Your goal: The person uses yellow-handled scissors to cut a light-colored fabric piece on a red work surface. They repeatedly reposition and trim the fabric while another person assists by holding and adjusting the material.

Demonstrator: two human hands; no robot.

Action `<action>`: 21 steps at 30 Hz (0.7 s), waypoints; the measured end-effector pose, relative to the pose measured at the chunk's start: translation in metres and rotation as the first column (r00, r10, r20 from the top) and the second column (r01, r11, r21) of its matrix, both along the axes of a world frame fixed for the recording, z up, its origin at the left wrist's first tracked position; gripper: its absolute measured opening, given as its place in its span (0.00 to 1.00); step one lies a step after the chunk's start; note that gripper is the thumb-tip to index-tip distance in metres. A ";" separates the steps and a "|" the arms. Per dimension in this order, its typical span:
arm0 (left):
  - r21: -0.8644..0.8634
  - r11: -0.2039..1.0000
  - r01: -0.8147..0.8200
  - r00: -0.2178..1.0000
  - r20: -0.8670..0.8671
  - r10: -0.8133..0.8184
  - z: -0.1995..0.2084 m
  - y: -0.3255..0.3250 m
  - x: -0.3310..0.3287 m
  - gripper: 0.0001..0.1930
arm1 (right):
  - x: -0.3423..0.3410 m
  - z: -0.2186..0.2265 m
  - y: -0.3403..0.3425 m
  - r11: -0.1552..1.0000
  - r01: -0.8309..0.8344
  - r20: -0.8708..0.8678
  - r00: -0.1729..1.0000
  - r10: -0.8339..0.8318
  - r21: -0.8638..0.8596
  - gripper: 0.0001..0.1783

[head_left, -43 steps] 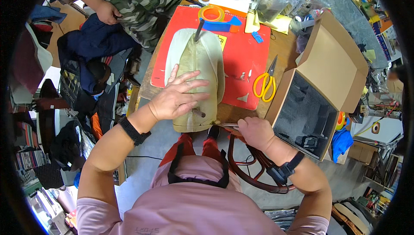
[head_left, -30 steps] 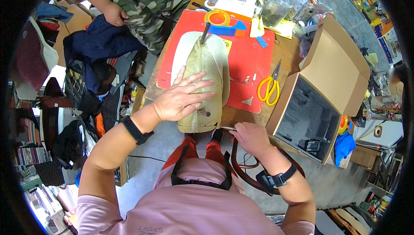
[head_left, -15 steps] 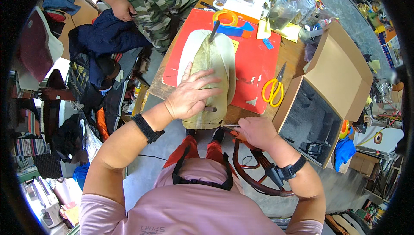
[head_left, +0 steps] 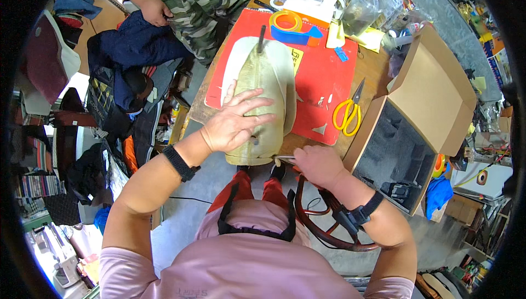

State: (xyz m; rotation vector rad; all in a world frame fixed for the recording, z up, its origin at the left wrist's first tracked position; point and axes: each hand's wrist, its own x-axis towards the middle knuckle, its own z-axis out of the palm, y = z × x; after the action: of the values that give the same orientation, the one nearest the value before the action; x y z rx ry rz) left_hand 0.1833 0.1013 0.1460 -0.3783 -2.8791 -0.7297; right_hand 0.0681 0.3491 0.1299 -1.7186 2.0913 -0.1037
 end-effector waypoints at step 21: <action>-0.040 0.999 -0.011 1.000 0.025 0.012 -0.001 0.010 -0.002 0.25 | -0.003 -0.087 0.027 0.969 0.127 0.085 0.990 -0.111 -0.213 0.13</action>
State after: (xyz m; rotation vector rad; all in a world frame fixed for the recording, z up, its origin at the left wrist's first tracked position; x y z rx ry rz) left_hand 0.1815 0.1117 0.1447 -0.3601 -2.9207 -0.6817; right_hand 0.0647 0.3761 0.0426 -1.6799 2.1963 -0.4412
